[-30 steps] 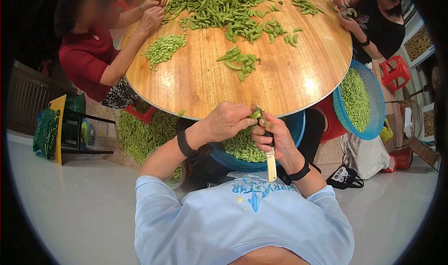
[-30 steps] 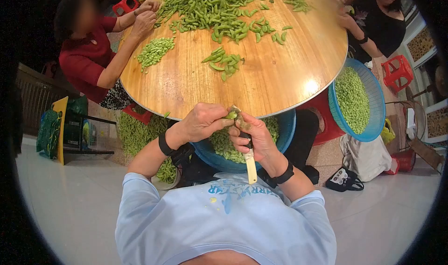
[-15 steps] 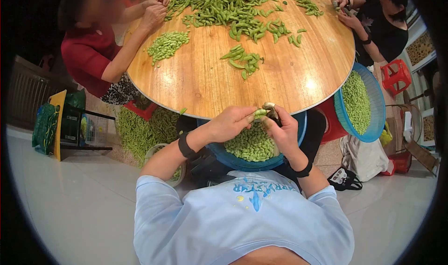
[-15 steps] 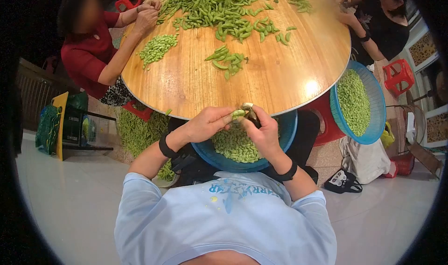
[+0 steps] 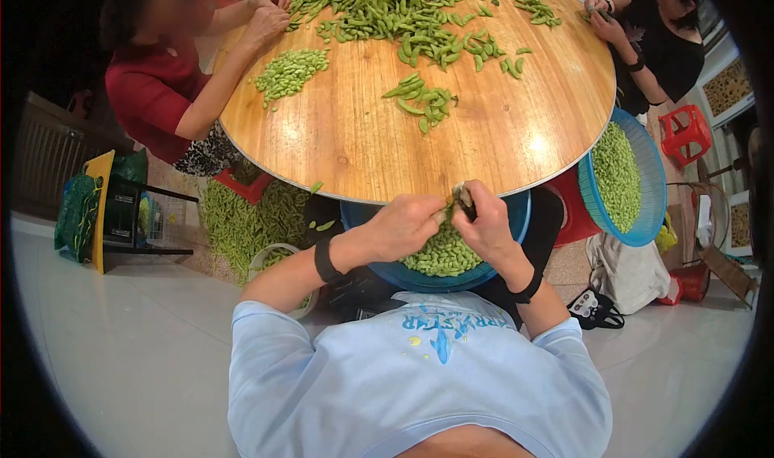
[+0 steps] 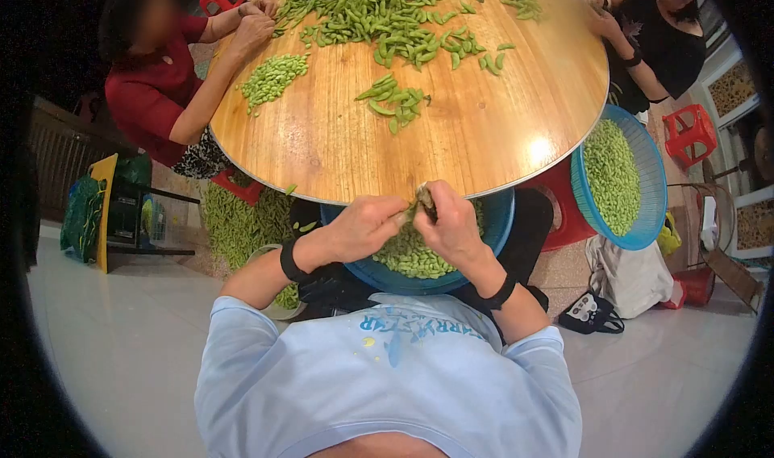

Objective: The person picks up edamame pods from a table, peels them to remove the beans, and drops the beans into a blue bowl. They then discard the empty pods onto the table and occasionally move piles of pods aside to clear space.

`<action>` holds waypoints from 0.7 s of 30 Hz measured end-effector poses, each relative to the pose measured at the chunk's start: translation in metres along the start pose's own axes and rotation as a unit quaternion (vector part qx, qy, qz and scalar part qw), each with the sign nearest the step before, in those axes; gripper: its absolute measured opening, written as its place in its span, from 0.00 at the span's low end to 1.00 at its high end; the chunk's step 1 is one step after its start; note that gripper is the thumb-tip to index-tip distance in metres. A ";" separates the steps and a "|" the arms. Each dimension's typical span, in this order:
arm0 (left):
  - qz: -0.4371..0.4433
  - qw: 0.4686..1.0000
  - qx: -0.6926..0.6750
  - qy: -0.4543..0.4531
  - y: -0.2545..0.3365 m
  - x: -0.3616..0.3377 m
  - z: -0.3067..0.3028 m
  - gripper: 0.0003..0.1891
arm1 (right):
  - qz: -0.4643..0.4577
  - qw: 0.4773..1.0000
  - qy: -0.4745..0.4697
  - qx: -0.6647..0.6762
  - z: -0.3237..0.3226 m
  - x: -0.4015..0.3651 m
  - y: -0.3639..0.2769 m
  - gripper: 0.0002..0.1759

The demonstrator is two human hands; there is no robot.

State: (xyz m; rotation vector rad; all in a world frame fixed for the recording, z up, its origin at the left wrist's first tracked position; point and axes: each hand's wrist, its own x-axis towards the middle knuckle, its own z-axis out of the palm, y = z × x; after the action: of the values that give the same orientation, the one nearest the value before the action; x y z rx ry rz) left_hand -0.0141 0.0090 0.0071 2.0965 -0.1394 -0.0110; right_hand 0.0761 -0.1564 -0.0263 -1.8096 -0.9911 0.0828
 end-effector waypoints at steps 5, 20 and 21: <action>0.022 0.996 0.021 0.083 -0.005 0.002 0.013 0.06 | -0.033 0.999 -0.002 -0.035 0.000 0.001 -0.002 0.14; -0.005 0.998 0.063 0.011 -0.001 -0.010 0.025 0.11 | 0.011 0.998 -0.025 -0.048 -0.032 -0.017 -0.015 0.12; -0.025 0.996 0.089 -0.013 0.000 -0.014 0.025 0.14 | 0.010 0.998 -0.026 -0.048 -0.034 -0.018 -0.015 0.12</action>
State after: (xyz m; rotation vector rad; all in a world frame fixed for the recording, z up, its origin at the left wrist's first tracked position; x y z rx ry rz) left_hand -0.0292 -0.0109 -0.0059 2.2774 -0.1060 -0.0570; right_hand 0.0720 -0.1918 -0.0048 -1.9136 -1.0291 0.0951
